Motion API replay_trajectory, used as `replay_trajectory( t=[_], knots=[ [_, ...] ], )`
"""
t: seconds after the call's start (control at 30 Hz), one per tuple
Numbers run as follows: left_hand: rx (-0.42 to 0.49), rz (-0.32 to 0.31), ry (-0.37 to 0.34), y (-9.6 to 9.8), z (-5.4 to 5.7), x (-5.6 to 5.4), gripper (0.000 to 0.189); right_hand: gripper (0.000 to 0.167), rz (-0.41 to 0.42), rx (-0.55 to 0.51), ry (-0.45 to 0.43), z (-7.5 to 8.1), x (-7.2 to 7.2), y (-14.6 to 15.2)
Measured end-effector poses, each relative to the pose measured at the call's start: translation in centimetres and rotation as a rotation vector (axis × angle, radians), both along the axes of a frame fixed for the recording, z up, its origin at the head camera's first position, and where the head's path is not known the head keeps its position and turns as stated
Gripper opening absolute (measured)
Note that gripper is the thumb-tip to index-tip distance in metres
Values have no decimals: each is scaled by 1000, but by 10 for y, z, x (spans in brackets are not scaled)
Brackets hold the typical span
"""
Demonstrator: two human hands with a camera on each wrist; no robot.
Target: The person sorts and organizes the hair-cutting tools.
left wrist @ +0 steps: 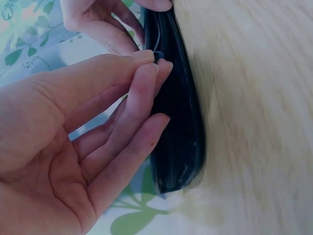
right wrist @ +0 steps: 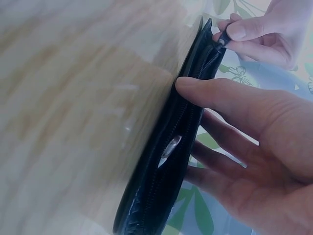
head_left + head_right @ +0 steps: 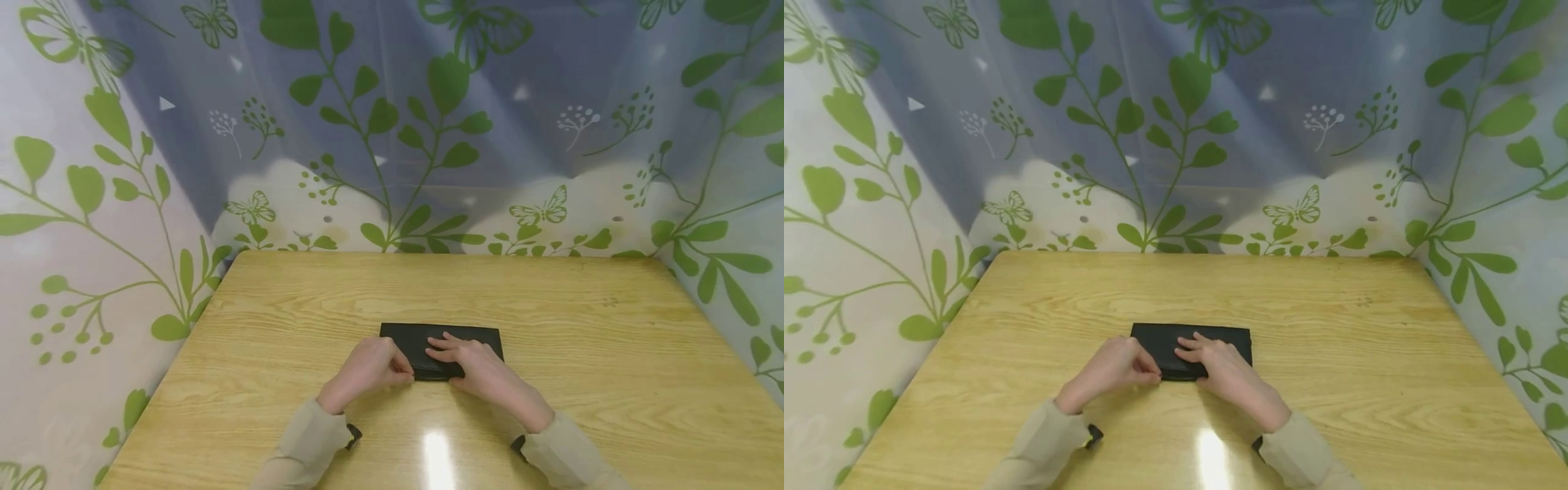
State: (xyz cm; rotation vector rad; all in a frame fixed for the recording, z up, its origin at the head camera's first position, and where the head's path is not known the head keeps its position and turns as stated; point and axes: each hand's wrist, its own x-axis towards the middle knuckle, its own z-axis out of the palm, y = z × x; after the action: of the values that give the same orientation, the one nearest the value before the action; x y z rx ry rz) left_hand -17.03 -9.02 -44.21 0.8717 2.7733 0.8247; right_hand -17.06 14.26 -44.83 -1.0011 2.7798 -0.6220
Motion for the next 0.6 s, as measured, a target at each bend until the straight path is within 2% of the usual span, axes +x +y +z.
replay_trajectory(
  t=[0.33,0.6],
  knots=[
    [-18,-33,26,11,-2,-1,6,59,17,-12,20,-1,0,0],
    [-12,-39,-19,24,-3,-3,8,59,21,-42,37,-1,2,1]
  ],
)
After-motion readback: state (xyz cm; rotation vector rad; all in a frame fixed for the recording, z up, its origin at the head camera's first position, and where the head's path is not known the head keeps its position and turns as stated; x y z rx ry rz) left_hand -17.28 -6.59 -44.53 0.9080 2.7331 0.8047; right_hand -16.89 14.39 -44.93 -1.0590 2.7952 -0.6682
